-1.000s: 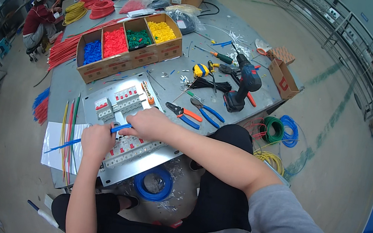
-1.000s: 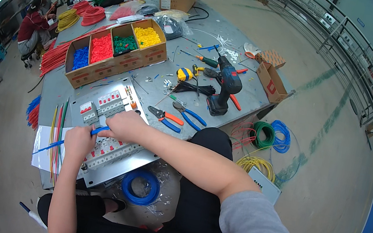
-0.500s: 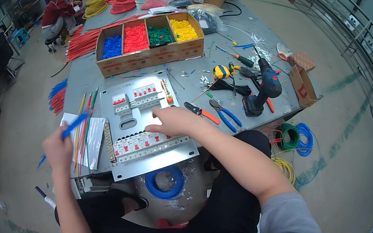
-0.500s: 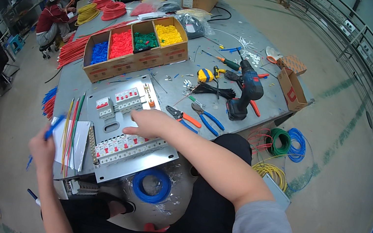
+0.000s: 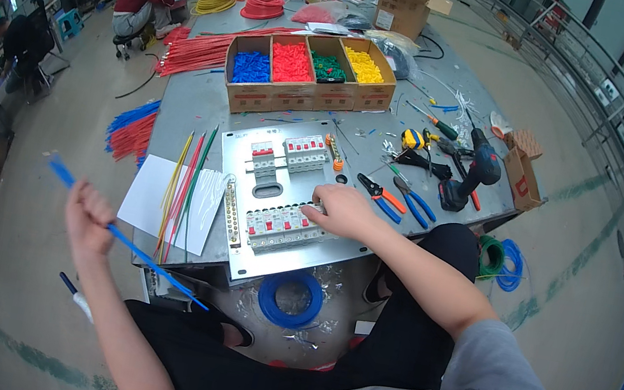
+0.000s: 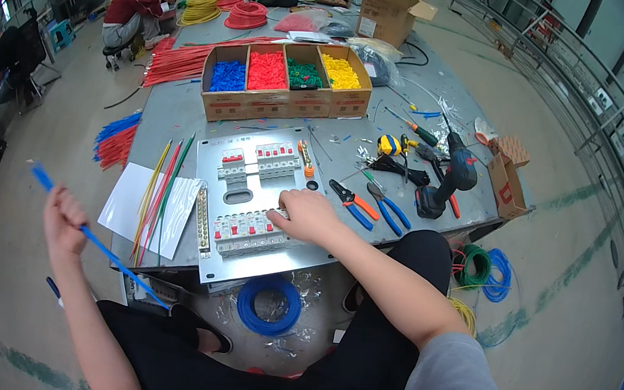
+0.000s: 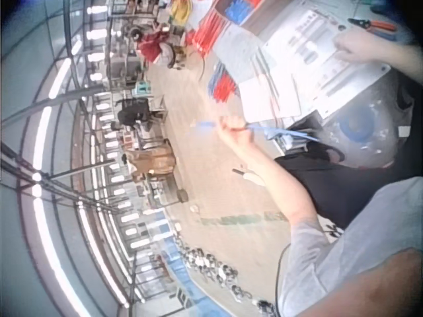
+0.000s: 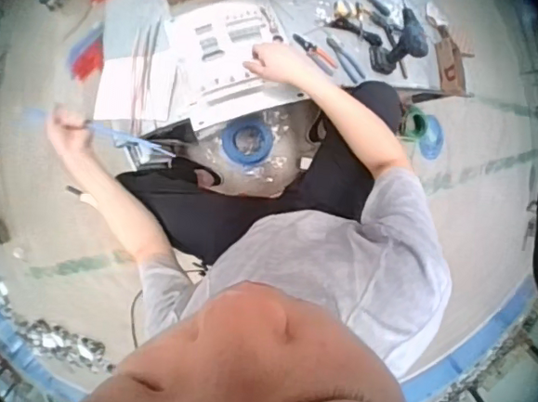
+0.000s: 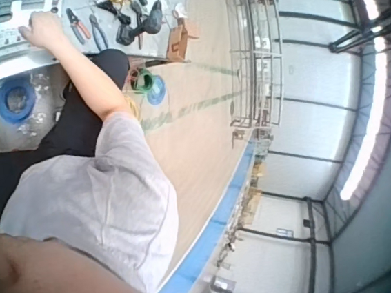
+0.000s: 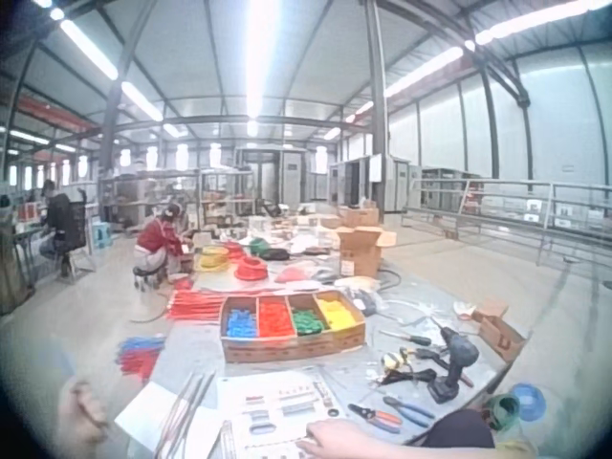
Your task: The person sits on a low stool and assembles an electrical panel by stripping red wires, inserting them into circuit breakers, and crimping terminals. They use a wire stripper and a crimping tool to prepare and secure the connections.
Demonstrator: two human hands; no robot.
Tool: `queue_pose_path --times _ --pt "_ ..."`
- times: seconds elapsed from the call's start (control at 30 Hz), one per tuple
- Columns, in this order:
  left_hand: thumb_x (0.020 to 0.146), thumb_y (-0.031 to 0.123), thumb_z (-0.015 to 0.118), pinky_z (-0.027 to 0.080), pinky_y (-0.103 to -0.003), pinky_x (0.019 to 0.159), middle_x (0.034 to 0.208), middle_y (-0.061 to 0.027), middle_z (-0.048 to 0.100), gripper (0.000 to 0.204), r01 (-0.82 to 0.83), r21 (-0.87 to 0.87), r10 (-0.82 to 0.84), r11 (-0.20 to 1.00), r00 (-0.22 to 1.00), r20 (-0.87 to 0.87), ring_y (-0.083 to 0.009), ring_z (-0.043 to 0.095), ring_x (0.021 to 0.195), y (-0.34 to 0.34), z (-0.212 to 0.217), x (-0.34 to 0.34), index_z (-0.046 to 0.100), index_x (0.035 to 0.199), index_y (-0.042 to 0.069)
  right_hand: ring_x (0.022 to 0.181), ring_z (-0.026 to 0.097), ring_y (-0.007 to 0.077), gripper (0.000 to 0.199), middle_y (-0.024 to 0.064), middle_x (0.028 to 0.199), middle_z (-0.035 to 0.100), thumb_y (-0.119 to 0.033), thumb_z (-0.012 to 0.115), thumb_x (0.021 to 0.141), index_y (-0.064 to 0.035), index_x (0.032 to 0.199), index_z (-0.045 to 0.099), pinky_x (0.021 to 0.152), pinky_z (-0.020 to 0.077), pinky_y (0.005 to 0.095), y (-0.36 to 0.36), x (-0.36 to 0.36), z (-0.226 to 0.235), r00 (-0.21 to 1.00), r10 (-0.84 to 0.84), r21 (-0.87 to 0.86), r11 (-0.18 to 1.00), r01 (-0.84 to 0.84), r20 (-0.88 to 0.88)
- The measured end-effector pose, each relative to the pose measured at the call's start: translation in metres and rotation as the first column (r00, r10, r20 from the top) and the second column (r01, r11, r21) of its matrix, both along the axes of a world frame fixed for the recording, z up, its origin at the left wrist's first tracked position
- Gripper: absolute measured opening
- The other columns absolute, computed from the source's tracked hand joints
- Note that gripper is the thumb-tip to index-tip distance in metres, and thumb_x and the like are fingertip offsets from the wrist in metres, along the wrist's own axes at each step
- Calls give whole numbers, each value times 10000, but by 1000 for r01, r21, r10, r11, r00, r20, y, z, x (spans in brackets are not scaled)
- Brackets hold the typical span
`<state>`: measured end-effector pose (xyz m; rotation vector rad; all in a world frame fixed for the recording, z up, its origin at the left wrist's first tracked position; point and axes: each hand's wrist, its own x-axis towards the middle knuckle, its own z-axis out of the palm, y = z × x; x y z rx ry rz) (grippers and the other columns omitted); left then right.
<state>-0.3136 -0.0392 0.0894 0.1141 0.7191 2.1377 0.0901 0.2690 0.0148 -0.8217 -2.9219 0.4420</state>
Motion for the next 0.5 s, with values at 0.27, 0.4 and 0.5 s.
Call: queue_pose_path --times 0.27,0.4,0.5 --pt "1081 297 549 123 -263 398 520 92 168 506 173 -175 -159 969 983 91 -68 149 422 46 -33 38 285 653 236 1014 685 350 389 157 1023 706 -408 624 995 -34 1071 694 891 549 467 -19 -34 32 990 103 -136 987 -89 100" --pt "1101 317 504 134 -265 412 540 93 167 492 228 -71 -217 971 967 137 -66 150 442 61 -62 3 306 663 215 1027 629 331 250 134 1015 650 -260 685 955 -44 1080 694 909 506 433 -22 -31 6 963 230 32 973 -227 -144" --pt "1117 333 469 126 -260 416 556 90 168 481 220 -39 -205 975 951 233 -64 161 452 73 -80 -24 320 679 202 998 583 324 266 119 1033 612 -198 725 910 -45 1126 699 894 480 418 -21 -22 2 953 221 -12 973 -228 -206"
